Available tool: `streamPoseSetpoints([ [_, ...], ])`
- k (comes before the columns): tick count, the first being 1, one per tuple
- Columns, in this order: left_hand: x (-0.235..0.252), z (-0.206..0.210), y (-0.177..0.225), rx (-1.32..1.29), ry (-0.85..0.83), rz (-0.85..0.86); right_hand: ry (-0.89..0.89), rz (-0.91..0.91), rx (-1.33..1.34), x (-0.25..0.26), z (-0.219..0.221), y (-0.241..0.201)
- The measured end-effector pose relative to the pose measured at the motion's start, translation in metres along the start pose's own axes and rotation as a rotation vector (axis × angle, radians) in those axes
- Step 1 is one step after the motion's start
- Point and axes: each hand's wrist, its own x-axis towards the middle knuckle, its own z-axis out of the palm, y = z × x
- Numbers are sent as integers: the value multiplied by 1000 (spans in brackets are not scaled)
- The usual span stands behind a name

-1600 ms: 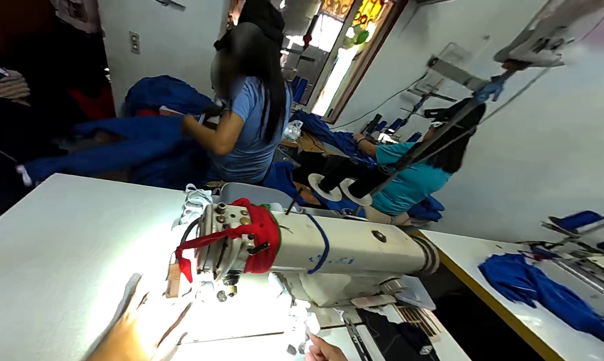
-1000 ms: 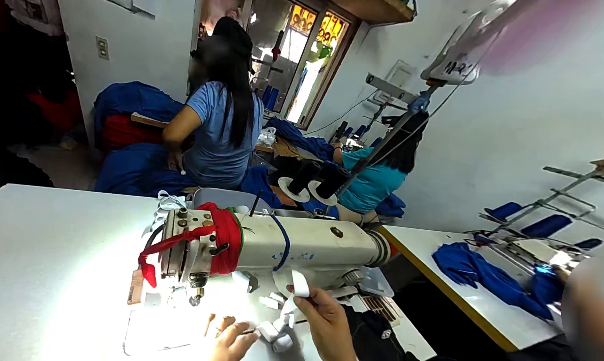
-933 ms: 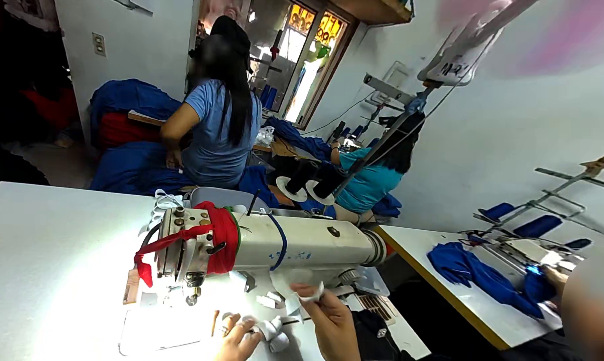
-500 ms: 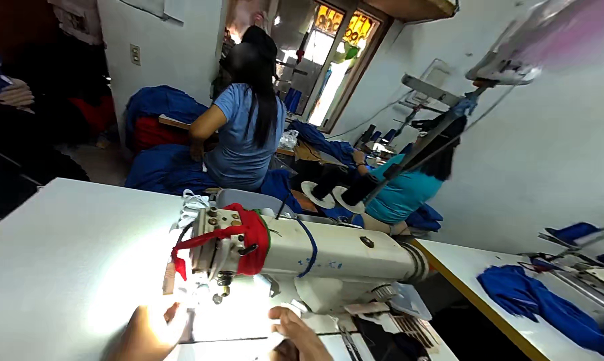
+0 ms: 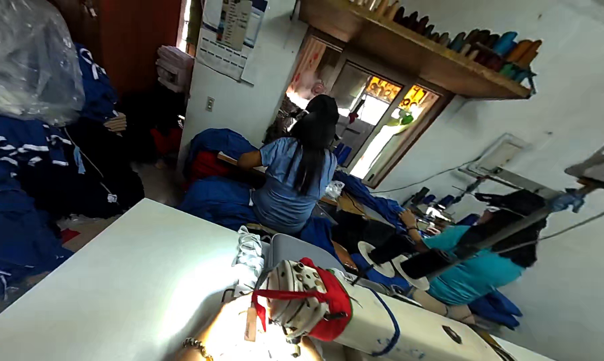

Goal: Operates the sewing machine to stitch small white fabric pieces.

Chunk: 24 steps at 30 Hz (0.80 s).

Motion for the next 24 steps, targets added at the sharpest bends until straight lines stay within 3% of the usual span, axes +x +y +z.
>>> streamPoseSetpoints([
  [1,2,-3,2,18,-37,-31,32,-33,76,15,1,15],
  [3,7,-5,6,88,-75,-63,107,-311,412,56,14,64],
  [5,12,-5,2,97,-75,-56,48,-450,681,83,23,90],
  [8,13,-2,-9,69,30,12,120,-322,511,81,25,81],
  [12,3,3,-6,25,150,-135,148,-254,142,77,26,71],
  [14,-7,-6,-16,220,190,-142,85,-280,-29,78,21,74],
  [17,-40,-40,-22,557,111,-146,33,-335,-165,72,16,73],
  [19,-64,-57,-17,659,35,-165,15,-394,-47,79,20,79],
  [21,-85,-61,-14,688,-49,-59,26,-394,190,73,28,82],
  [24,-101,-37,-20,699,-63,336,99,-425,276,59,39,83],
])
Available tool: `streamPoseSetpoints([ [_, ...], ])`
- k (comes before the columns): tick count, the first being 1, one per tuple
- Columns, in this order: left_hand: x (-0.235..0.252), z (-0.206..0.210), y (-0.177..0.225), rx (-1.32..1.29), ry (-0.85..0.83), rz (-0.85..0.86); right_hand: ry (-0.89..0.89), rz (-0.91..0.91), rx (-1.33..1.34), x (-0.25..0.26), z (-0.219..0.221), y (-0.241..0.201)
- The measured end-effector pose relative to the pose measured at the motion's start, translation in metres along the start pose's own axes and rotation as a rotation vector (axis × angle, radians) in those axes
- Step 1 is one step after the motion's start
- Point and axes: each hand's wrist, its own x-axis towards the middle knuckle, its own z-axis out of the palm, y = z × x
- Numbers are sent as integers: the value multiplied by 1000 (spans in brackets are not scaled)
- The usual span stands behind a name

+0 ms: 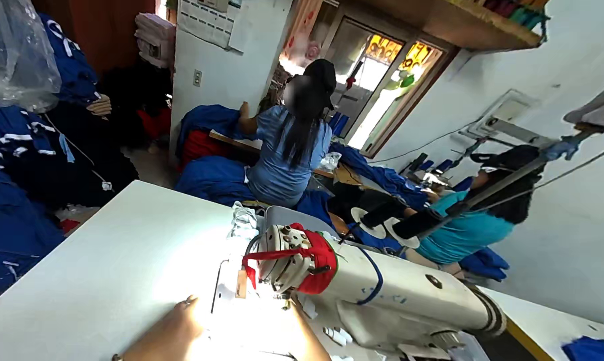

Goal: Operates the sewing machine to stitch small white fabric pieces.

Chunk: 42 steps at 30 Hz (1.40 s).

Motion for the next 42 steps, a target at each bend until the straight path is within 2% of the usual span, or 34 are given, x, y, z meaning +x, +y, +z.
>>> streamPoseSetpoints([
  [2,8,20,9,84,95,199,37,-135,-89,-7,7,5],
  [4,28,26,21,55,68,328,77,-266,-120,-15,13,8],
  [7,55,39,20,-37,-37,425,65,-314,-114,-15,14,6],
  [11,59,37,11,-64,-37,379,-50,-395,-194,-9,1,9],
  [13,54,35,3,-88,34,308,-168,-521,-207,-5,-7,15],
  [15,51,32,0,-118,84,165,-222,-584,-241,-3,-12,14],
  [19,49,44,-7,84,240,-56,-53,-654,-205,-5,-6,20],
  [21,50,47,-5,120,240,-122,22,-720,-214,-5,-2,27],
  [25,51,52,3,153,202,-218,185,-940,-395,0,6,39],
  [30,51,62,4,216,312,-114,142,-795,-422,-4,13,42],
  [34,50,65,8,236,292,-2,123,-875,-536,-1,12,39],
  [38,47,71,9,264,350,121,104,-1069,-654,3,9,37],
  [42,45,70,17,308,351,132,-52,-934,-554,1,8,39],
])
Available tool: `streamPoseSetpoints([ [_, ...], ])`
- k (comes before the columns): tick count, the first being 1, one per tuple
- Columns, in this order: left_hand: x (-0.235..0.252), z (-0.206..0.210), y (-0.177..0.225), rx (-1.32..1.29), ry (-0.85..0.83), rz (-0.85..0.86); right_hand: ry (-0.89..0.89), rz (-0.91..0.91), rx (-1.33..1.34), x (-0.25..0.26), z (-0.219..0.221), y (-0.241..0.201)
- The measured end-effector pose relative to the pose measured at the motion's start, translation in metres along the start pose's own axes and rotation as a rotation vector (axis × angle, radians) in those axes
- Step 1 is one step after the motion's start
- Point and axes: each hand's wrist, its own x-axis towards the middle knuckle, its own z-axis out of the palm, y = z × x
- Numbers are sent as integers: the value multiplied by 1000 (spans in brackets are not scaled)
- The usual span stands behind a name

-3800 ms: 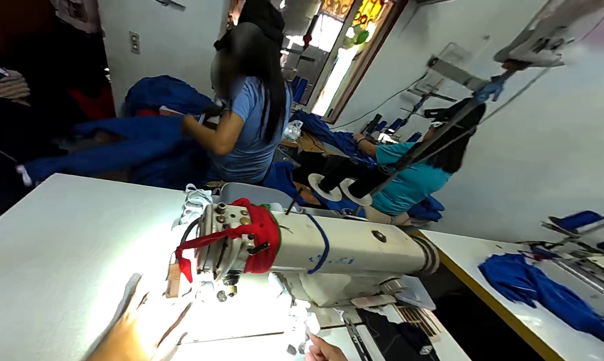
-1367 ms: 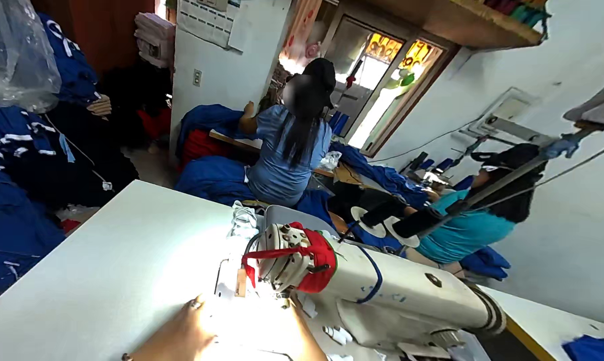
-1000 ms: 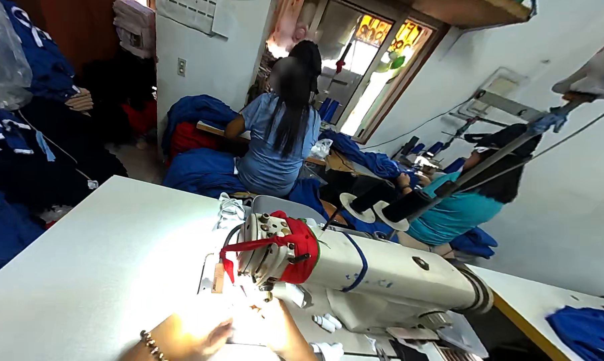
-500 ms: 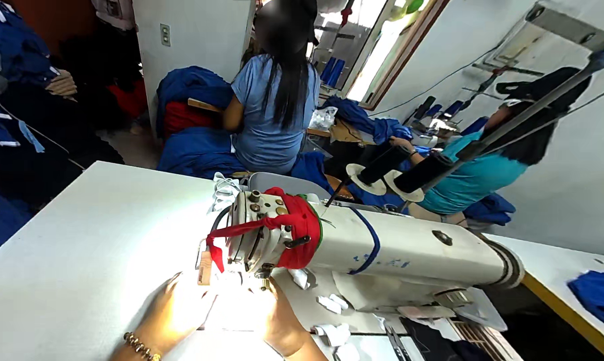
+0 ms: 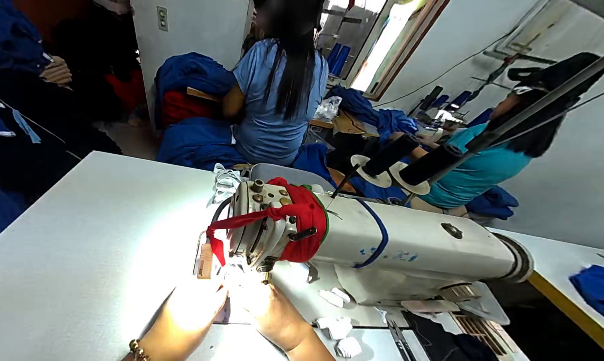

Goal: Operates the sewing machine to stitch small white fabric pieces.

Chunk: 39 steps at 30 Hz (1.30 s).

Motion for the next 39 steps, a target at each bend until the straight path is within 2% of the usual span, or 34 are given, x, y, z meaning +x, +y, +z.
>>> streamPoseSetpoints([
  [4,3,-7,4,71,-42,2,-60,111,103,1,-2,-2],
  [9,6,-5,-4,79,-87,25,-6,284,285,4,2,-7],
  [12,7,-3,-9,57,-98,-12,-9,342,283,5,6,-9],
  [20,10,-7,-9,22,-224,-122,32,350,131,9,9,-21],
  [26,8,-3,-22,-77,-175,-89,46,377,210,8,9,-24],
  [28,8,-5,-23,-127,-205,-93,41,384,234,6,10,-21],
  [34,7,-5,-26,-125,-174,-12,57,339,205,6,10,-22],
  [39,6,-4,-23,-99,-206,-37,55,370,192,7,9,-24],
])
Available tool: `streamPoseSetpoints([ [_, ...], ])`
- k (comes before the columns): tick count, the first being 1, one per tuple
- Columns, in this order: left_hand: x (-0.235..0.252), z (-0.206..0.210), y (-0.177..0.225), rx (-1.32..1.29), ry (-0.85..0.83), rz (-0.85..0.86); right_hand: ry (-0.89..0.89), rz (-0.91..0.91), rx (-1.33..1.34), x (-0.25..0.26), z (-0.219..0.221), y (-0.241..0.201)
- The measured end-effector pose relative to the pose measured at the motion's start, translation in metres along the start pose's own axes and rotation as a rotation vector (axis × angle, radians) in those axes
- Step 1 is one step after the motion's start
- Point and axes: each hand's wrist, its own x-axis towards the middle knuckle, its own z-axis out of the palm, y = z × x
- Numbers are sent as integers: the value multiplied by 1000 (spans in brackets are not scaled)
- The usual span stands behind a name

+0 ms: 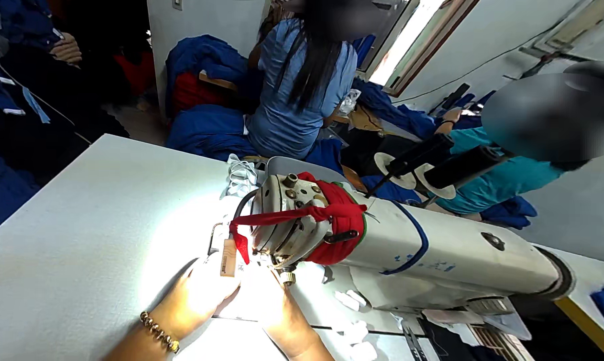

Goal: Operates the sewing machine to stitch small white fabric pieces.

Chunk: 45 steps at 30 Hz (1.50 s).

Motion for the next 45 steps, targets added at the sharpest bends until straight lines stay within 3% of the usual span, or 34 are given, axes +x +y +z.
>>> streamPoseSetpoints([
  [4,3,-4,4,-142,-97,-140,10,21,20,-1,2,2],
  [17,7,-4,7,90,-35,-57,-2,4,27,1,3,10],
  [25,7,-2,8,4,-94,-169,-34,34,88,2,3,15],
  [35,5,4,7,21,-23,-109,-51,61,136,2,2,16],
  [45,5,-1,3,-57,-66,-128,-32,22,95,1,3,18],
])
